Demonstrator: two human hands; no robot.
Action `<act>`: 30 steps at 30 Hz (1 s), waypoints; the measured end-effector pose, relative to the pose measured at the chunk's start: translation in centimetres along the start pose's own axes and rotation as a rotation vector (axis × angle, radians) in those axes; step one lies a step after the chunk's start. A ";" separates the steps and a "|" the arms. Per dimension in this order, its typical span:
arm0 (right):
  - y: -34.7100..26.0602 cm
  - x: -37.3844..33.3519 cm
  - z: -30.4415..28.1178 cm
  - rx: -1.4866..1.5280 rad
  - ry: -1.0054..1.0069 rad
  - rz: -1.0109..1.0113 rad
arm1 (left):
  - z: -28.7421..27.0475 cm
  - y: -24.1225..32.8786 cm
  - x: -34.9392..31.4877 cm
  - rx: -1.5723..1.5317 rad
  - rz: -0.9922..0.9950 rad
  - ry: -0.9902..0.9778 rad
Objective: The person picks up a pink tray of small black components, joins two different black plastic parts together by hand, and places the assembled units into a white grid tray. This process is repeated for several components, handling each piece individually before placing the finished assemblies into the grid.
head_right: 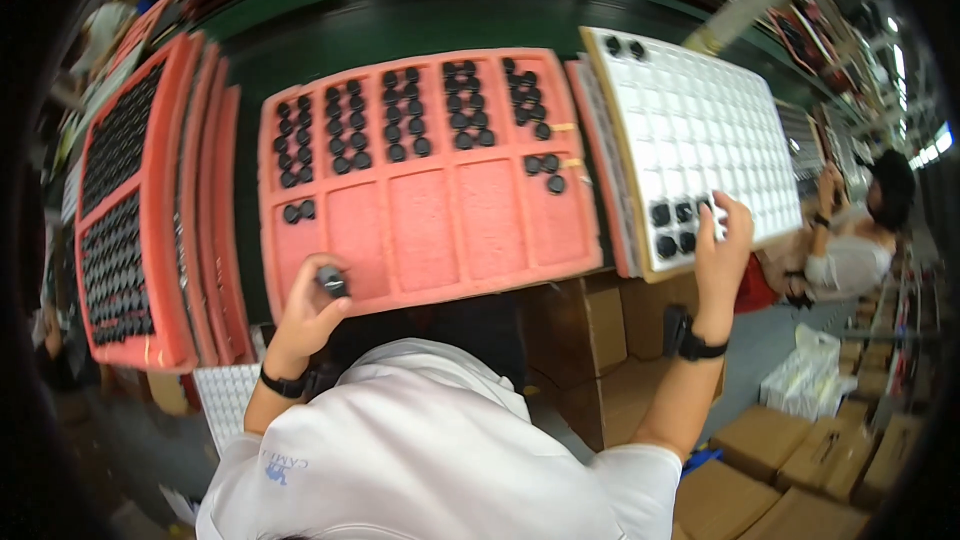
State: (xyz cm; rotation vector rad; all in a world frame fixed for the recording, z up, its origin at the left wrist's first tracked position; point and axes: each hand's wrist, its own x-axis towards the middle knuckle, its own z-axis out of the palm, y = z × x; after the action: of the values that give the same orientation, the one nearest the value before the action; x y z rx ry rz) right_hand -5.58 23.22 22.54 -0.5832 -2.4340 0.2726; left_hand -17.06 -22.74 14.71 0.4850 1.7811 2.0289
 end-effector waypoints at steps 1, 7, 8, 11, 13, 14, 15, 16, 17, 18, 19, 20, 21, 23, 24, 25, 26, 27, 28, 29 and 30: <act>-2.0 -0.6 -0.3 0.027 -0.019 -0.016 | -0.2 -0.2 0.3 0.012 -0.007 0.034; -13.6 -4.1 3.7 0.406 -0.279 -0.279 | 0.1 0.1 0.8 -0.167 -0.078 -0.122; -15.2 -4.6 4.7 0.441 -0.335 -0.325 | 0.2 -0.1 0.8 -0.146 -0.034 -0.124; -20.0 -5.7 7.5 0.673 -0.540 -0.428 | 0.0 -0.3 0.6 -0.101 0.051 -0.127; -23.1 -6.1 8.7 0.734 -0.601 -0.482 | -0.5 -0.3 0.3 -0.112 0.052 -0.143; -24.6 -6.2 9.0 0.774 -0.654 -0.545 | -0.8 -0.2 0.1 -0.117 0.054 -0.150; -25.8 -6.3 9.3 0.813 -0.708 -0.609 | -1.0 -0.2 -0.2 -0.118 0.054 -0.137; -26.8 -6.2 9.6 0.818 -0.715 -0.620 | -1.2 -0.2 -0.4 -0.155 0.035 -0.126; -27.7 -6.1 9.9 0.866 -0.736 -0.678 | -1.5 -0.2 -0.6 -0.194 0.016 -0.115; -28.5 -6.1 10.2 0.912 -0.758 -0.735 | -1.7 -0.2 -0.8 -0.234 -0.003 -0.104; -29.2 -6.1 10.5 0.958 -0.781 -0.791 | -2.1 -0.2 -1.1 -0.236 -0.001 -0.091; -29.7 -6.0 10.8 0.961 -0.791 -0.800 | -2.4 -0.2 -1.3 -0.274 -0.042 -0.081; -29.9 -5.8 11.1 0.968 -0.843 -0.824 | -2.6 -0.2 -1.5 -0.311 -0.079 -0.070; -30.5 -5.6 11.7 0.979 -0.950 -0.869 | -3.2 -0.5 -2.0 -0.353 -0.111 -0.050; -30.9 -5.7 12.0 0.979 -0.958 -0.878 | -3.8 -1.2 -2.2 -0.439 -0.148 -0.099; -31.3 -5.8 12.3 1.019 -1.058 -0.835 | -4.3 -1.9 -2.4 -0.525 -0.184 -0.149; -31.6 -5.9 12.7 1.053 -1.160 -0.787 | -4.8 -2.4 -2.6 -0.613 -0.220 -0.202; -32.0 -5.9 13.2 1.086 -1.260 -0.735 | -5.2 -2.6 -2.8 -0.618 -0.215 -0.195; -32.3 -5.8 13.8 1.083 -1.267 -0.741 | -5.6 -2.8 -3.1 -0.648 -0.214 -0.187; -32.5 -5.6 14.5 1.074 -1.333 -0.574 | -5.9 -2.9 -3.3 -0.678 -0.213 -0.180; -32.8 -5.4 15.2 1.059 -1.392 -0.406 | -6.2 -3.0 -3.6 -0.707 -0.212 -0.173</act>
State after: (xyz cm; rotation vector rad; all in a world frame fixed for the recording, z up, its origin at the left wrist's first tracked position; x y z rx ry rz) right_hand -22.29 -9.05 18.37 0.8609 -2.8205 2.1330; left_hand -16.89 -29.52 10.90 0.2257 0.8772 2.1984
